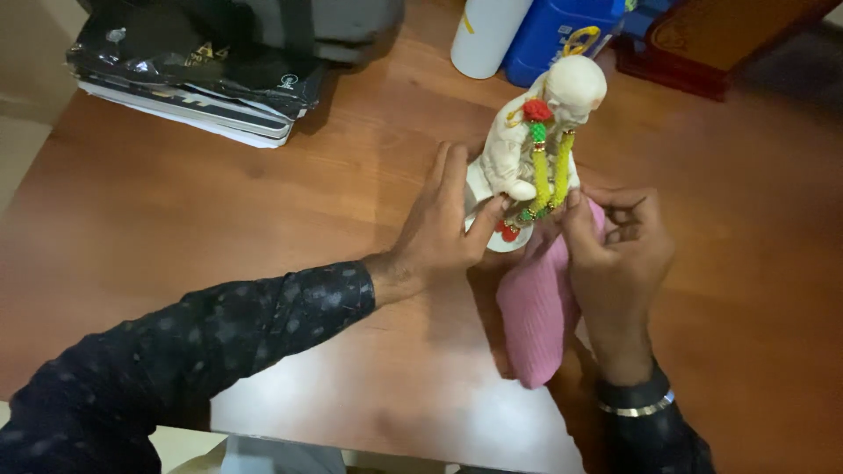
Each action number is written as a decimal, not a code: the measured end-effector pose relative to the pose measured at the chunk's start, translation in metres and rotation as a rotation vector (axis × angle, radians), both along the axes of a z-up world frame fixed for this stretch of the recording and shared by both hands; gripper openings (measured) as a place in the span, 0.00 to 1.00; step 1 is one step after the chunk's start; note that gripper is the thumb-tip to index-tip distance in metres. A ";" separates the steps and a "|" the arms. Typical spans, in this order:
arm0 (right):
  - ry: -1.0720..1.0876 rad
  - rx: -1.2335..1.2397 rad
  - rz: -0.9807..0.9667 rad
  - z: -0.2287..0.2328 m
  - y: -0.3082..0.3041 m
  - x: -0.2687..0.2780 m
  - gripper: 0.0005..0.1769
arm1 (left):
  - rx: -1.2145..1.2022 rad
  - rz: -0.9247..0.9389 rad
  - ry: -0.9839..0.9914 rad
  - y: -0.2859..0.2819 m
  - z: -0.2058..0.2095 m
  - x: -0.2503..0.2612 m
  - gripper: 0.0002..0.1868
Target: Cleaning a religious statue with a pink cloth and pouring water from a bottle.
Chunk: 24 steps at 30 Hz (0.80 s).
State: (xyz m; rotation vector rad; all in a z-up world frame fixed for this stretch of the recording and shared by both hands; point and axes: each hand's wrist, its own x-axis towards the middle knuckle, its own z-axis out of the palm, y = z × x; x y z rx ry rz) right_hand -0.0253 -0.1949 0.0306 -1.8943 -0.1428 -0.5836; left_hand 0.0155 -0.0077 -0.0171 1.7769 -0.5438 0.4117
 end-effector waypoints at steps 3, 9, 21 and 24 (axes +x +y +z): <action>-0.001 0.031 0.069 -0.003 -0.004 0.002 0.08 | -0.016 0.002 -0.096 0.001 -0.001 -0.001 0.28; -0.009 -0.301 -0.061 0.005 -0.001 -0.009 0.07 | 0.039 -0.019 -0.049 0.003 0.001 -0.001 0.28; -0.016 -0.519 -0.099 -0.015 -0.011 0.000 0.11 | 0.030 0.042 -0.002 -0.001 0.000 0.000 0.30; 0.045 -0.448 -0.137 -0.003 -0.008 -0.001 0.12 | -0.012 0.006 -0.041 0.000 0.000 0.000 0.30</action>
